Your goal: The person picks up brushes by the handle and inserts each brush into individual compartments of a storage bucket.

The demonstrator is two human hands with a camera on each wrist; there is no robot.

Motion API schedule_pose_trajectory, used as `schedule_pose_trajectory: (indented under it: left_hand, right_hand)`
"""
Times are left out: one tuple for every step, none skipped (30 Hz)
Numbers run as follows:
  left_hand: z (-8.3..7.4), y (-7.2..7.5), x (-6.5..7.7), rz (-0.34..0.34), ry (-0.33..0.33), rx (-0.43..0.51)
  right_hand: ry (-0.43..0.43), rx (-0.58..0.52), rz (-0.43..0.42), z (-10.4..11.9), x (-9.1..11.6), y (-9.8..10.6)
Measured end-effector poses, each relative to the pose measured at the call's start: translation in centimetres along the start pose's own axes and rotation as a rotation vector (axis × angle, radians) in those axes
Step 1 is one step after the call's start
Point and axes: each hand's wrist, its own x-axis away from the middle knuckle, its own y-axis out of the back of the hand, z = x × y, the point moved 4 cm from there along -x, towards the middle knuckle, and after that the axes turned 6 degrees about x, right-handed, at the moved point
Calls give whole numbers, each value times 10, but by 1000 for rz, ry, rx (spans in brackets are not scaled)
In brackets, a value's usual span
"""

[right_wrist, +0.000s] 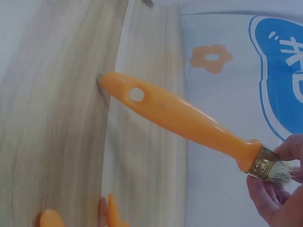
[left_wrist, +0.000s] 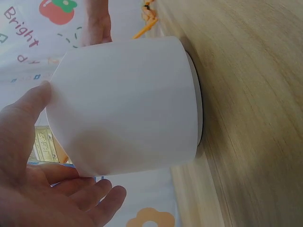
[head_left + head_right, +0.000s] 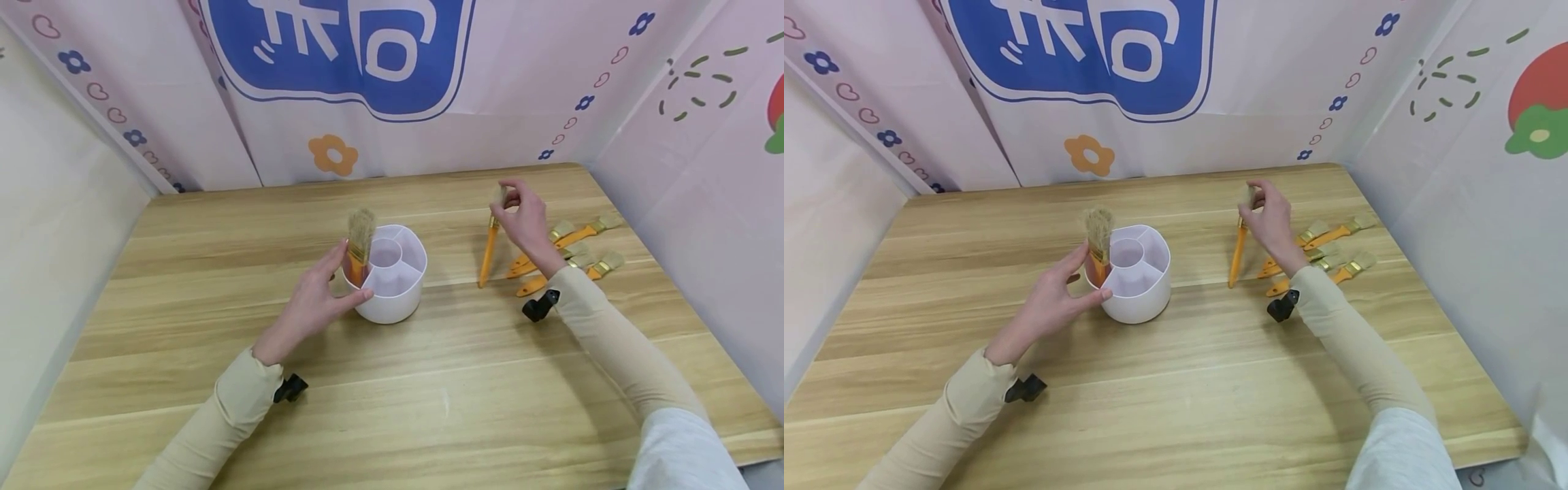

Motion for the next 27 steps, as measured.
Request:
schedule_pose_trajectory:
  left_hand:
    - [0, 0, 0, 1, 0, 1]
    - [0, 0, 0, 0, -1, 2]
    - [1, 0, 0, 0, -1, 3]
    - [1, -1, 0, -1, 2, 4]
    - [1, -1, 0, -2, 2, 5]
    - [2, -1, 0, -2, 1, 6]
    - [2, -1, 0, -2, 0, 8]
    - [2, -1, -1, -3, -1, 8]
    - [3, -1, -1, -4, -3, 11]
    - [3, -1, -1, -5, -8, 12]
    - [3, -1, -1, -6, -11, 15]
    - [3, -1, -1, -6, -16, 16]
    - [2, -1, -2, -7, -18, 18]
    - [2, 0, -2, -7, -19, 19]
    - [2, 0, -1, -7, -19, 23]
    - [1, 0, -1, -6, -19, 23]
    - [1, 0, -1, -5, -20, 25]
    - [1, 0, -1, -4, -23, 24]
    - [0, 0, -1, -4, -21, 26]
    - [0, 1, -1, -3, -21, 27]
    - [0, 1, -1, -2, -23, 27]
    - [0, 1, -1, -3, -24, 26]
    - [0, 1, -1, -3, -24, 26]
    - [0, 1, -1, -5, -27, 27]
    - [0, 1, -1, -7, -28, 28]
    - [0, 1, -1, -7, -30, 30]
    - [1, 1, -1, -8, -34, 31]
  right_hand:
    - [11, -11, -7, 2, 1, 0]
    - [21, -24, -13, 3, 1, 0]
    - [32, -36, -18, 5, 2, 0]
    - [47, -53, -23, 7, 3, 0]
    - [61, -72, -26, 9, 4, 0]
    - [75, -95, -27, 11, 5, 1]
    - [88, -117, -27, 13, 7, 1]
    - [100, -137, -26, 15, 8, 1]
    - [113, -155, -27, 16, 9, 1]
    - [125, -173, -26, 18, 9, 1]
    - [134, -186, -24, 20, 10, 1]
    - [145, -193, -24, 21, 11, 1]
    - [155, -196, -24, 22, 11, 1]
    - [164, -201, -23, 24, 12, 2]
    - [175, -202, -22, 25, 13, 2]
    - [186, -203, -20, 27, 14, 3]
    - [199, -203, -19, 30, 15, 3]
    - [212, -207, -17, 32, 17, 4]
    - [226, -212, -17, 34, 18, 5]
    - [241, -220, -16, 37, 19, 6]
    - [259, -226, -16, 39, 21, 7]
    - [275, -235, -15, 42, 23, 7]
    - [292, -240, -16, 44, 25, 8]
    - [308, -250, -16, 46, 26, 8]
    - [324, -254, -17, 47, 28, 9]
    - [343, -256, -19, 49, 29, 9]
    - [359, -261, -22, 51, 31, 9]
